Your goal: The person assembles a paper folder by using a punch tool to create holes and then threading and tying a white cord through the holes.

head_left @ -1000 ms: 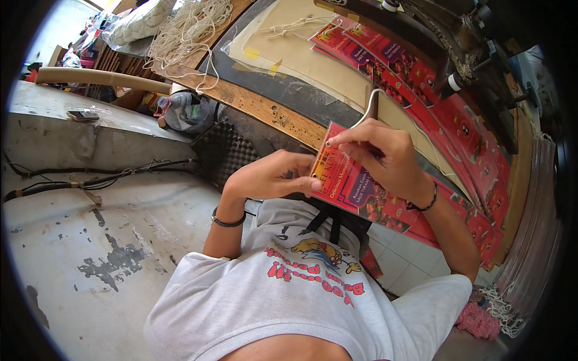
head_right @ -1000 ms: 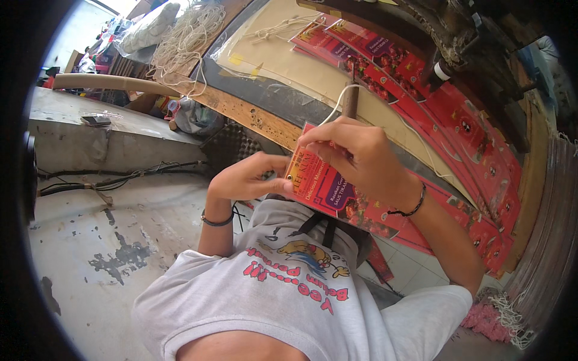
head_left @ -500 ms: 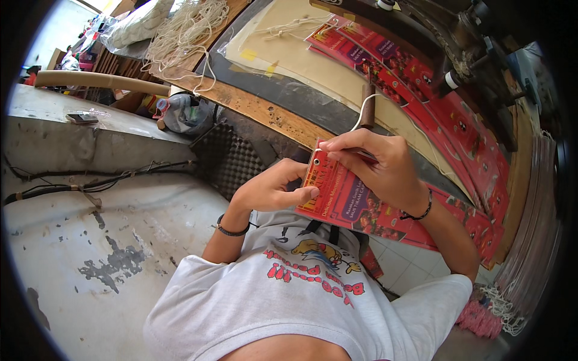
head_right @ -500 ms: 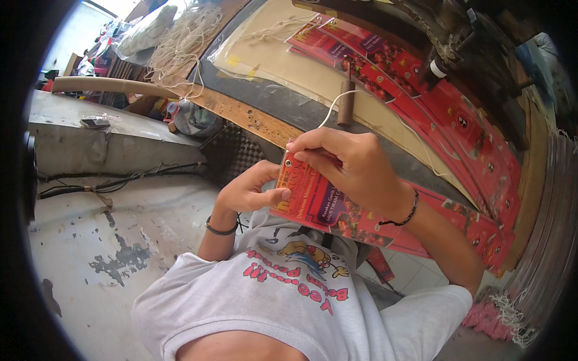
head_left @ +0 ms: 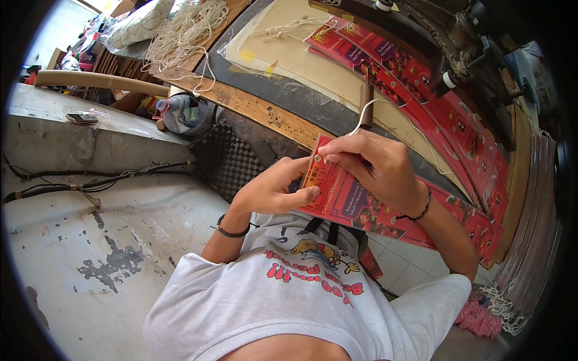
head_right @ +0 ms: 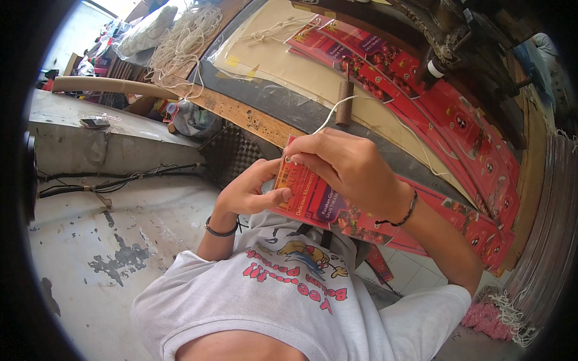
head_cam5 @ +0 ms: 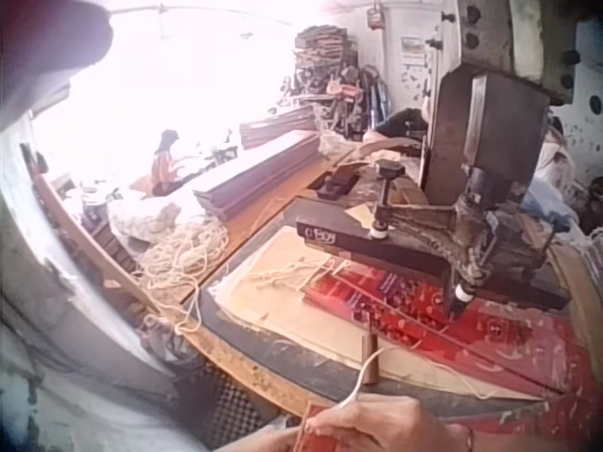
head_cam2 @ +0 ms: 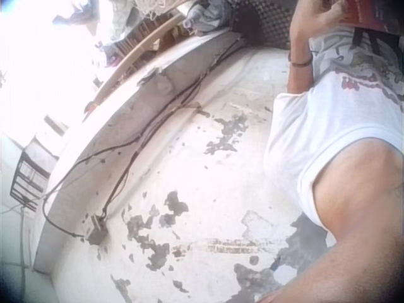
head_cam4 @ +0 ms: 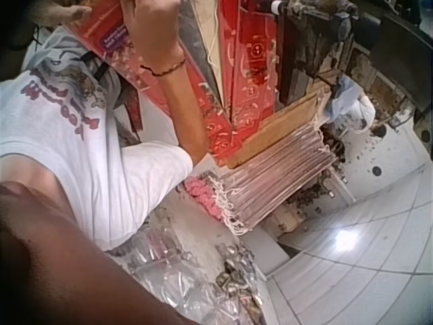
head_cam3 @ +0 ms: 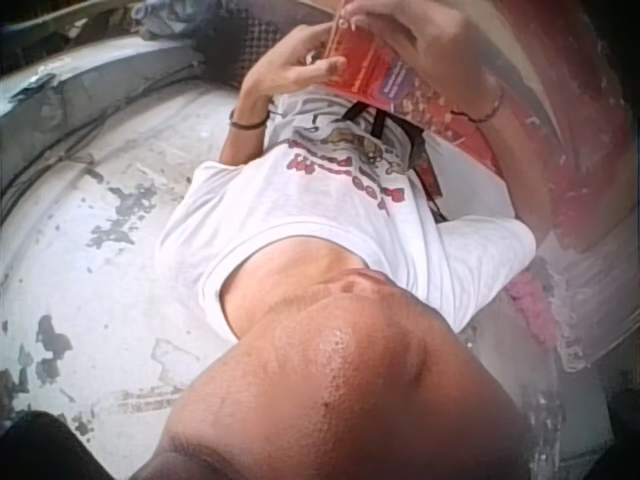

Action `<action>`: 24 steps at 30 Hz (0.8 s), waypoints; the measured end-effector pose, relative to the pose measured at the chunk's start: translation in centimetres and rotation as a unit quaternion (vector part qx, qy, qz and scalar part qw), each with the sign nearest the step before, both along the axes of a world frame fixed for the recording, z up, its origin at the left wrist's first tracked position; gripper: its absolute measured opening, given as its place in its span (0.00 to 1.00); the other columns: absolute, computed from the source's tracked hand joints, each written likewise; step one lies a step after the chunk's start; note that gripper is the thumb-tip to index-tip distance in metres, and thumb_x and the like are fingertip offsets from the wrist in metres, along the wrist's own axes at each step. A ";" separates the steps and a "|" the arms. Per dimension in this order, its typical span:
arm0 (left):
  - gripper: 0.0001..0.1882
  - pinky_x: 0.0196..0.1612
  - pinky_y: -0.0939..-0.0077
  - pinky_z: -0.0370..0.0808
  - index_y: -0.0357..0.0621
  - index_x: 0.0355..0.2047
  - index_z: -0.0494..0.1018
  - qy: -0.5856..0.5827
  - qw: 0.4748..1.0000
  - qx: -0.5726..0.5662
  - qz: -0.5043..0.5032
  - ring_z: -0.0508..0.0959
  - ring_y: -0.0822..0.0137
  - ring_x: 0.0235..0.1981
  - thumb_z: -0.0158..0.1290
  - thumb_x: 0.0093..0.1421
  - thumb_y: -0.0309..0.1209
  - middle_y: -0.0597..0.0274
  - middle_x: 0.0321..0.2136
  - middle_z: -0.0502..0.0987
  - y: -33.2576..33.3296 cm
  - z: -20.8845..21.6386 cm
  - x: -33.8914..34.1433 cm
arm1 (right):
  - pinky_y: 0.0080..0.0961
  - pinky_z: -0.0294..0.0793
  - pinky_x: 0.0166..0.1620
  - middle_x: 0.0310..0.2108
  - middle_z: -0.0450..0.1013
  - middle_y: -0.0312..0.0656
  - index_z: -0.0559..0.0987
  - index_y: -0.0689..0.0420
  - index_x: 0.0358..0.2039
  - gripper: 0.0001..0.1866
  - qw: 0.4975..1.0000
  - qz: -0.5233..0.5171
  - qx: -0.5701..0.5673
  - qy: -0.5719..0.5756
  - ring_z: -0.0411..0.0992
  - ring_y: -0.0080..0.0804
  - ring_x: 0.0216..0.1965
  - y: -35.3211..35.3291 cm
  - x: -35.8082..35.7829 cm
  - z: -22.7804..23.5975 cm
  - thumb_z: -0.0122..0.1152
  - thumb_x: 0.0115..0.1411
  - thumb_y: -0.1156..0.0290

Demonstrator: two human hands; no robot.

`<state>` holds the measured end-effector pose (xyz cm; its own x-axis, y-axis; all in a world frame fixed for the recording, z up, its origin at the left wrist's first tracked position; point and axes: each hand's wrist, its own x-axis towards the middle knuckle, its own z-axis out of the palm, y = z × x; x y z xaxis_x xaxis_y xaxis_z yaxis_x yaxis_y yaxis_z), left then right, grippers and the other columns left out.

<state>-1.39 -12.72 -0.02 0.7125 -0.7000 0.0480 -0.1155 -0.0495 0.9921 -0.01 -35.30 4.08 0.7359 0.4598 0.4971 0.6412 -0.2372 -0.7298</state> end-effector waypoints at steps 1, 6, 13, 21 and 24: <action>0.23 0.35 0.72 0.76 0.30 0.49 0.70 0.002 1.000 -0.002 0.001 0.80 0.64 0.29 0.54 0.62 0.38 0.50 0.31 0.81 0.0 0.0 0.0 | 0.29 0.78 0.35 0.31 0.78 0.43 0.80 0.57 0.40 0.08 1.000 0.000 -0.003 -0.002 0.78 0.37 0.32 0.0 0.0 0.0 0.64 0.59 0.78; 0.22 0.36 0.73 0.76 0.30 0.49 0.70 -0.015 1.000 -0.020 0.009 0.81 0.63 0.29 0.53 0.64 0.38 0.49 0.30 0.80 -0.2 -0.2 -0.1 | 0.29 0.78 0.35 0.31 0.78 0.44 0.80 0.58 0.40 0.08 1.000 -0.006 0.005 -0.004 0.78 0.38 0.32 0.0 0.0 -0.2 0.64 0.59 0.78; 0.15 0.30 0.72 0.72 0.31 0.39 0.75 0.012 0.998 0.045 0.034 0.79 0.66 0.24 0.50 0.67 0.35 0.50 0.23 0.78 -0.3 1.4 0.4 | 0.31 0.79 0.37 0.32 0.78 0.43 0.79 0.58 0.40 0.08 1.000 0.006 -0.012 -0.022 0.78 0.38 0.34 0.1 0.2 0.2 0.64 0.59 0.78; 0.15 0.24 0.71 0.70 0.31 0.33 0.76 -0.055 0.996 0.062 0.034 0.75 0.61 0.17 0.52 0.66 0.35 0.48 0.18 0.75 -0.5 1.6 1.2 | 0.31 0.79 0.37 0.34 0.77 0.43 0.80 0.58 0.41 0.09 0.998 -0.012 -0.025 -0.058 0.78 0.39 0.35 0.0 0.3 0.3 0.63 0.59 0.79; 0.16 0.23 0.73 0.68 0.30 0.32 0.75 -0.064 0.996 0.035 0.043 0.73 0.65 0.15 0.51 0.66 0.35 0.50 0.16 0.73 -0.8 1.1 1.3 | 0.31 0.79 0.37 0.34 0.77 0.44 0.80 0.58 0.41 0.09 0.999 -0.031 -0.016 -0.040 0.79 0.40 0.36 0.1 0.3 0.6 0.63 0.59 0.80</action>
<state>-0.12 -13.48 1.13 0.7617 -0.6407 0.0963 -0.2332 -0.1325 0.9634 0.32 -35.18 4.70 0.7222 0.4302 0.5417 0.6803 -0.3005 -0.6685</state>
